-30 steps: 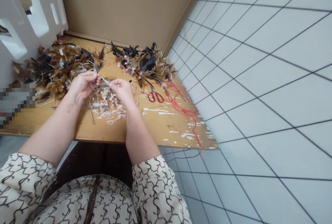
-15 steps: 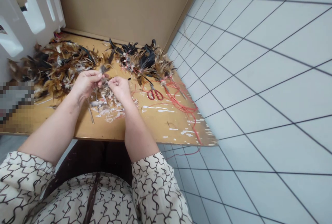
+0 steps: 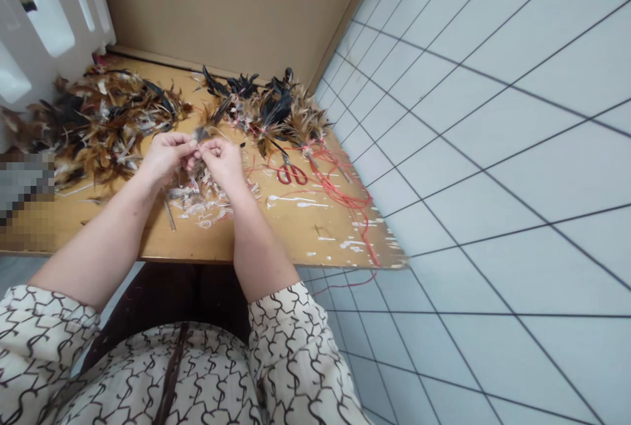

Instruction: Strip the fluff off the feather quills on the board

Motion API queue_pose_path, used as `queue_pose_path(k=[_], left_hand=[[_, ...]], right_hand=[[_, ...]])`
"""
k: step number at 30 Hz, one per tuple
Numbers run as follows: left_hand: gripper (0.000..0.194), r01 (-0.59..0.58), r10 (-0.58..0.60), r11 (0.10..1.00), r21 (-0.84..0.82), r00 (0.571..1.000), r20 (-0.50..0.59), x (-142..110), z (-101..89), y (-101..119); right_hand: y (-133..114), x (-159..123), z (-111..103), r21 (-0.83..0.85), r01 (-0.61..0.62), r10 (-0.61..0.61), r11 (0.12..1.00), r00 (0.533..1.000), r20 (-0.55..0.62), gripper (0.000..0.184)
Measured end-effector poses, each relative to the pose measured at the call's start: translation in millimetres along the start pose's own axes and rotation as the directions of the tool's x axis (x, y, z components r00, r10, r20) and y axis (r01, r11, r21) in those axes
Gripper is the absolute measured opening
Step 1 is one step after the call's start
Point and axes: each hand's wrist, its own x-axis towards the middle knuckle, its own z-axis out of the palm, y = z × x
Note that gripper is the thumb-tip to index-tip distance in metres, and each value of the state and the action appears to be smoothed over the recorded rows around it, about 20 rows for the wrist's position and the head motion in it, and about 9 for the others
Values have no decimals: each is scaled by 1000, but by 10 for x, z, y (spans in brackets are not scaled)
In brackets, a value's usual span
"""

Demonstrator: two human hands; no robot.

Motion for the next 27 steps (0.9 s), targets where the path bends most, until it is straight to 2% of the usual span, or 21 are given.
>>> queue_pose_path(k=[8, 13, 21, 27], left_hand=[[24, -58, 59, 998, 36, 998, -29, -2, -20, 18], [23, -48, 50, 997, 60, 998, -30, -7, -14, 19], [30, -89, 94, 988, 123, 995, -36, 5, -25, 14], [27, -113, 118, 991, 67, 989, -86, 32, -59, 4]], right_hand=[[-21, 1, 15, -85, -48, 43, 995, 997, -61, 12], [-49, -12, 17, -140, -71, 61, 988, 995, -75, 13], [-25, -8, 50, -202, -41, 24, 979, 996, -86, 14], [-103, -56, 60, -209, -11, 3, 978, 999, -39, 14]])
